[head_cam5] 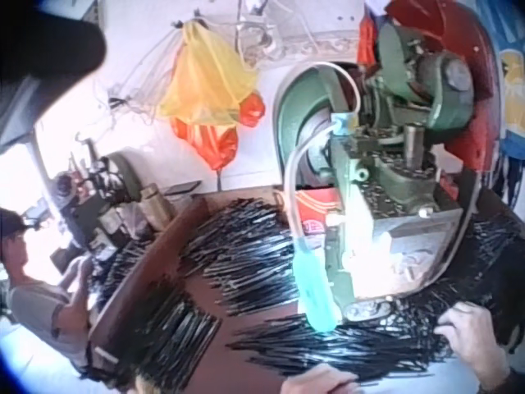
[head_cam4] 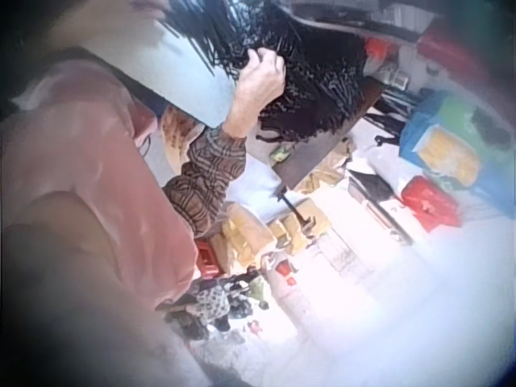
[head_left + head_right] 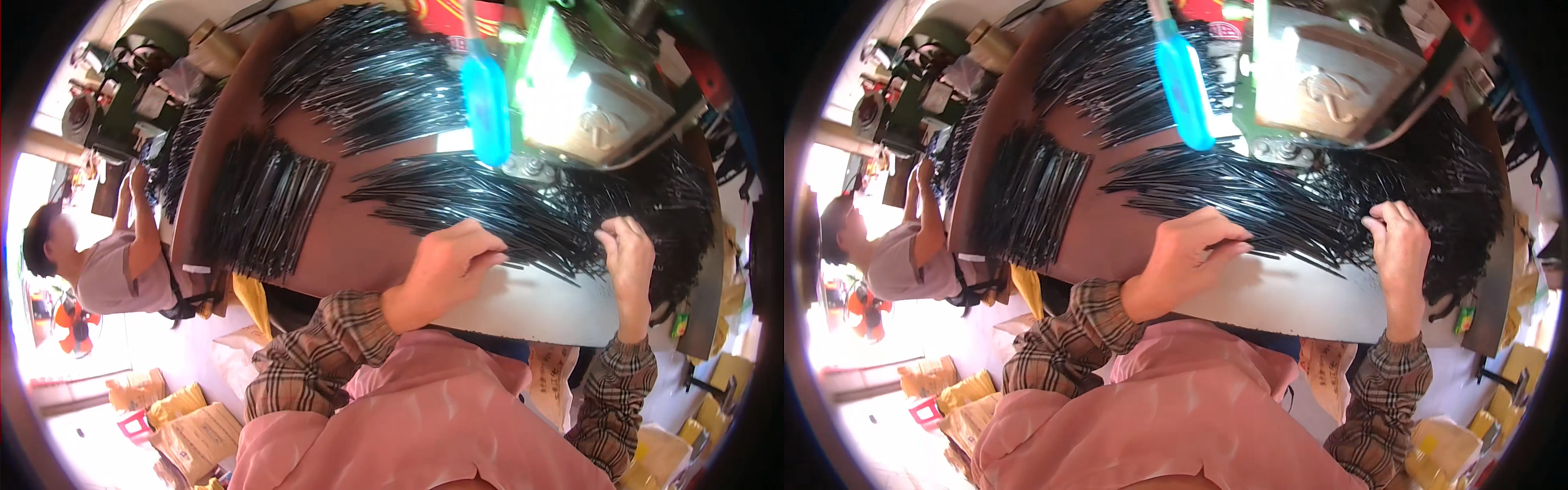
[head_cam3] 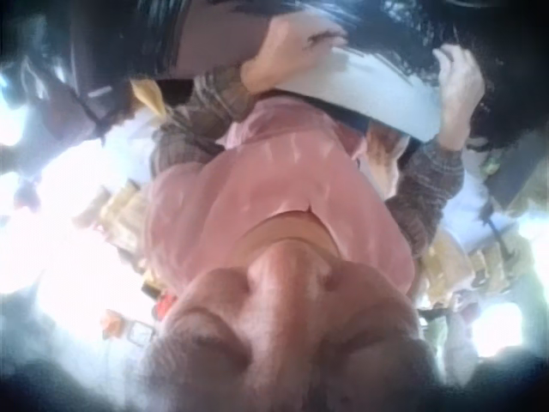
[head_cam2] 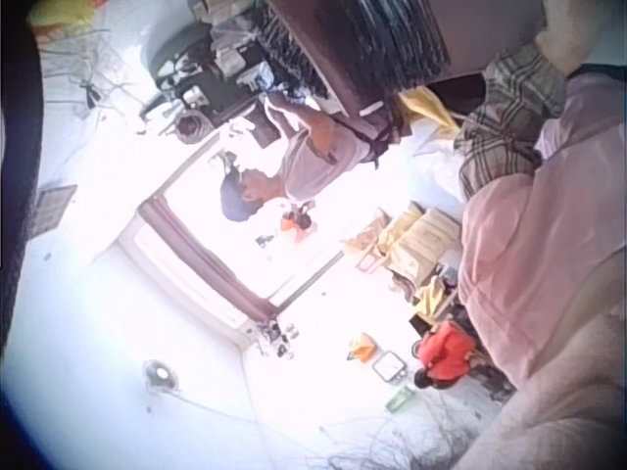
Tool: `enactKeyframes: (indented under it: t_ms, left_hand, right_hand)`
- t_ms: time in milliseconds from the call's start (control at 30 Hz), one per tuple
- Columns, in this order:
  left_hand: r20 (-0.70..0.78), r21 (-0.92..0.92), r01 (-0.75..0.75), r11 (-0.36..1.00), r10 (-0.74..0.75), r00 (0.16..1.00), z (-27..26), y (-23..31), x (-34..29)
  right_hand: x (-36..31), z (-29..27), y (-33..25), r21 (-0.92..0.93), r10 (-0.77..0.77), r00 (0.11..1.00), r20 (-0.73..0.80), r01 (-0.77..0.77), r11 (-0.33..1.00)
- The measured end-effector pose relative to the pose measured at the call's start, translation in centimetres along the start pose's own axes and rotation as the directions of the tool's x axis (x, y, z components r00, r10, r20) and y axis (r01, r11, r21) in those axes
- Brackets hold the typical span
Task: The person assembles umbrella ribs by aligning rods and wires by hand and pressing them under a machine.
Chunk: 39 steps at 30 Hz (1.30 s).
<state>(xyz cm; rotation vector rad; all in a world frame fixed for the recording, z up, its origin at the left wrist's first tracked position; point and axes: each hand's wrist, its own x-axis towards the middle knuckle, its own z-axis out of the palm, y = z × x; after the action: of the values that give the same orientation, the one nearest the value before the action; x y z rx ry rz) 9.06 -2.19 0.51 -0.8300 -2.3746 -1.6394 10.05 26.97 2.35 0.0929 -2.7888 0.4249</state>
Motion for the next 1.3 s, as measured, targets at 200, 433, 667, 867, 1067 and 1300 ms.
enactKeyframes:
  t_ms: [200,433,667,867,1067,1300]
  left_hand:
    - [0.007,-0.038,-0.011,0.999,0.011,1.0,0.2,0.2,0.5]
    - [0.083,-0.108,0.052,0.993,-0.043,0.996,-0.2,1.3,2.4]
    - [0.051,-0.202,0.229,0.952,-0.223,0.973,1.2,2.2,4.1]
    - [-0.003,-0.396,0.269,0.878,-0.294,0.956,3.8,-0.3,4.1]
    - [0.143,-0.576,0.378,0.725,-0.366,0.92,4.5,-0.1,5.8]
    - [0.076,-0.44,0.392,0.808,-0.402,0.912,2.4,-2.2,6.7]
  right_hand:
    - [0.8,0.5,-0.4,-0.13,-0.138,0.99,0.009,0.138,0.982]
    - [1.0,0.3,-1.7,-0.147,-0.199,0.97,-0.137,0.179,0.973]
    - [1.2,-0.6,-0.6,0.173,0.038,0.936,-0.349,0.024,0.985]
    - [0.0,-0.7,-4.5,0.9,0.367,0.926,-0.091,-0.082,0.428]
    - [-0.8,3.9,-8.1,0.982,0.365,0.925,0.108,-0.043,-0.182]
    - [0.9,4.2,-8.8,0.788,0.144,0.976,-0.165,0.043,0.615]
